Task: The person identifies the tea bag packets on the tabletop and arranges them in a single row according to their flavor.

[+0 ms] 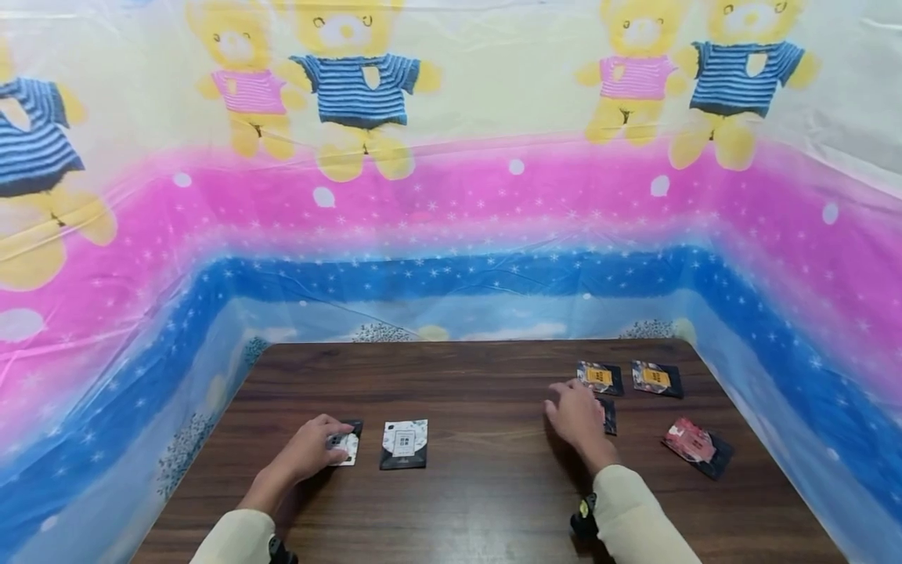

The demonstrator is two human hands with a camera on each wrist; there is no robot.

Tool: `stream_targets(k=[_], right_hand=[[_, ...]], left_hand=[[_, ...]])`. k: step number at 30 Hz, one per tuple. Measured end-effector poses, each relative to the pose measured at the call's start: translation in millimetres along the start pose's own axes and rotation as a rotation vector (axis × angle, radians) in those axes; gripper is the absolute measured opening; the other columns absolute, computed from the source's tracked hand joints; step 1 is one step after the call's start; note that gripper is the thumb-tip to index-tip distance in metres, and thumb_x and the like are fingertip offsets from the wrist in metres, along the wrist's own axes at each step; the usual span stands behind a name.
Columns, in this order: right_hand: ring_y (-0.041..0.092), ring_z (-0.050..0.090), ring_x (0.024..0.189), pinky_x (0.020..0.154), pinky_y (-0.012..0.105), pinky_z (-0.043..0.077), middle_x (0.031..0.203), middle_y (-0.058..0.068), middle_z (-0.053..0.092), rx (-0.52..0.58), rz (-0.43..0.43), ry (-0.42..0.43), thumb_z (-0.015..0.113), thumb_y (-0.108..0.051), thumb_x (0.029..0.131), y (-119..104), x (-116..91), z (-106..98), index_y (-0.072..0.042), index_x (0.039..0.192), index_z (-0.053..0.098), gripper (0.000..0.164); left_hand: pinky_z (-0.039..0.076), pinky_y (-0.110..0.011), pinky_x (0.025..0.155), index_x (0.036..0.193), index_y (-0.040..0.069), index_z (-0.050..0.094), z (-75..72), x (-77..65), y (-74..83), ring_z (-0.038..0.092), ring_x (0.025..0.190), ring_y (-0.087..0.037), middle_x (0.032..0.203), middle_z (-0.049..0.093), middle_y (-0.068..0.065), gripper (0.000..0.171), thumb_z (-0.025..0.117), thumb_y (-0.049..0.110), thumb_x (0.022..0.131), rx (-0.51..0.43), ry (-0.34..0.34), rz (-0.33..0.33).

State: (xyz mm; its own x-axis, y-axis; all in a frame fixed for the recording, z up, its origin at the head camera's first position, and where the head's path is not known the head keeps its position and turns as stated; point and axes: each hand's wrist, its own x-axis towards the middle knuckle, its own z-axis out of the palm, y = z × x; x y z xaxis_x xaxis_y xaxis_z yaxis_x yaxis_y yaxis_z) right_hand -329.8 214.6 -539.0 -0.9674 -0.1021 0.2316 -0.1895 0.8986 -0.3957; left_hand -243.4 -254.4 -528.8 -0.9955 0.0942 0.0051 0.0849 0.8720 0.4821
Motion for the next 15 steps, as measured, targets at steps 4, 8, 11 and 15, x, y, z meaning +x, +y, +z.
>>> stream_targets(k=[4,8,11,15], right_hand=[[0.051,0.055,0.12,0.095,0.069,0.045,0.128,0.03,0.061,-0.026,0.031,0.001,0.067,-0.021,0.096,27,-3,-5,-0.003,0.123,0.071,0.032],[0.054,0.051,0.125,0.099,0.07,0.042,0.136,0.034,0.057,-0.037,0.026,-0.032,0.068,-0.023,0.096,44,-6,-5,-0.004,0.123,0.072,0.033],[0.054,0.05,0.126,0.099,0.069,0.042,0.138,0.035,0.054,-0.043,0.014,-0.04,0.069,-0.024,0.096,51,-8,-5,-0.004,0.125,0.071,0.036],[0.052,0.055,0.115,0.091,0.066,0.046,0.13,0.033,0.059,-0.048,-0.002,-0.032,0.07,-0.025,0.095,53,-9,-5,-0.005,0.126,0.071,0.037]], left_hand=[[0.051,-0.054,0.099,0.126,0.009,0.073,-0.6,0.6,0.0,0.06,0.114,-0.032,0.118,0.064,-0.011,0.041,0.082,0.013,0.086,0.006,0.002,0.005],[0.051,-0.053,0.099,0.125,0.009,0.073,-0.7,1.0,-0.2,0.06,0.114,-0.032,0.117,0.064,-0.011,0.041,0.082,0.013,0.085,0.004,0.008,0.002],[0.05,-0.053,0.1,0.125,0.009,0.073,0.4,1.8,-0.4,0.06,0.115,-0.032,0.118,0.064,-0.011,0.041,0.082,0.013,0.085,0.004,0.007,0.004],[0.05,-0.053,0.101,0.125,0.01,0.073,0.9,2.4,-0.5,0.06,0.115,-0.032,0.119,0.064,-0.011,0.04,0.082,0.014,0.086,0.01,0.004,-0.005]])
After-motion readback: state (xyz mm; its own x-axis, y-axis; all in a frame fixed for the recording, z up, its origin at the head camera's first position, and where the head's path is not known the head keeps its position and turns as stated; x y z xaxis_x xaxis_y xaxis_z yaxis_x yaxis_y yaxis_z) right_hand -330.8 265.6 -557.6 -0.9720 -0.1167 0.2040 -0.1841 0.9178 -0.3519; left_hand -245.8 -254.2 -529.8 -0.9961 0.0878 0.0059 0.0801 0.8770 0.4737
